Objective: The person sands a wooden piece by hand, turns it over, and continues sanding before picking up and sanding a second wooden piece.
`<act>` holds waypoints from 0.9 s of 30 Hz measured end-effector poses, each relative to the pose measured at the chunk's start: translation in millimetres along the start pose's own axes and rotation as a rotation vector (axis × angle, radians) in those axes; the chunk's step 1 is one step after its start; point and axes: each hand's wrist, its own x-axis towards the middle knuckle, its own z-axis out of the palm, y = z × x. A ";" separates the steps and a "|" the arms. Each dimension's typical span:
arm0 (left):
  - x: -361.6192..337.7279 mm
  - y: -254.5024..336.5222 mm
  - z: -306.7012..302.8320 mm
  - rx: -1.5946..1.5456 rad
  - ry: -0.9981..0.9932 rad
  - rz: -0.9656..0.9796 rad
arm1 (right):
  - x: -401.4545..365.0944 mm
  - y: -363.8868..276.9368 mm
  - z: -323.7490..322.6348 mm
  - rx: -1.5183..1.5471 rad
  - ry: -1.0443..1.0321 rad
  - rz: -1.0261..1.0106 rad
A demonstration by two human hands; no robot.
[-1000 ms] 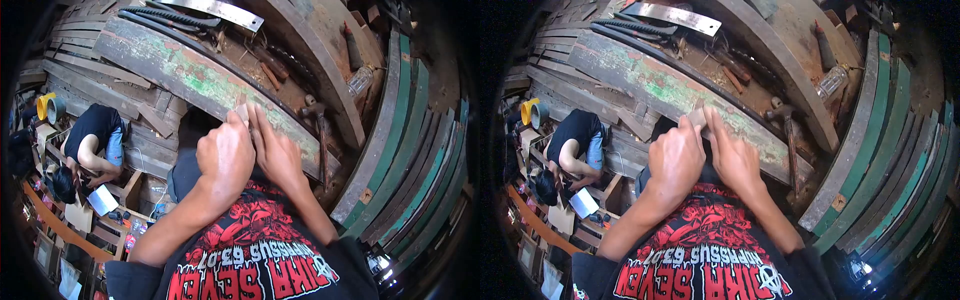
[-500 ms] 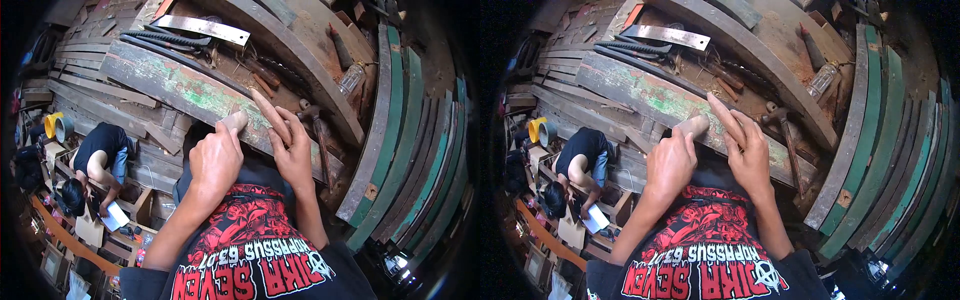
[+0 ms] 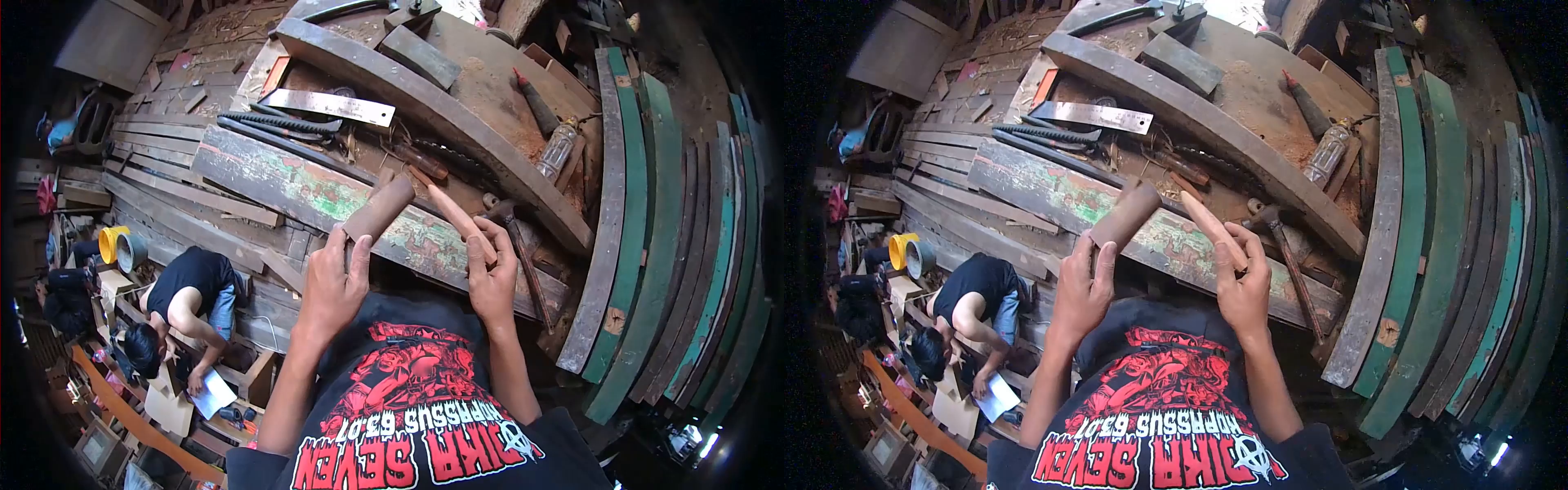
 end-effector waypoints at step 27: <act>26.7 -42.4 23.8 0.352 0.141 -0.036 | -3.4 28.6 -11.5 -0.234 -0.023 -0.073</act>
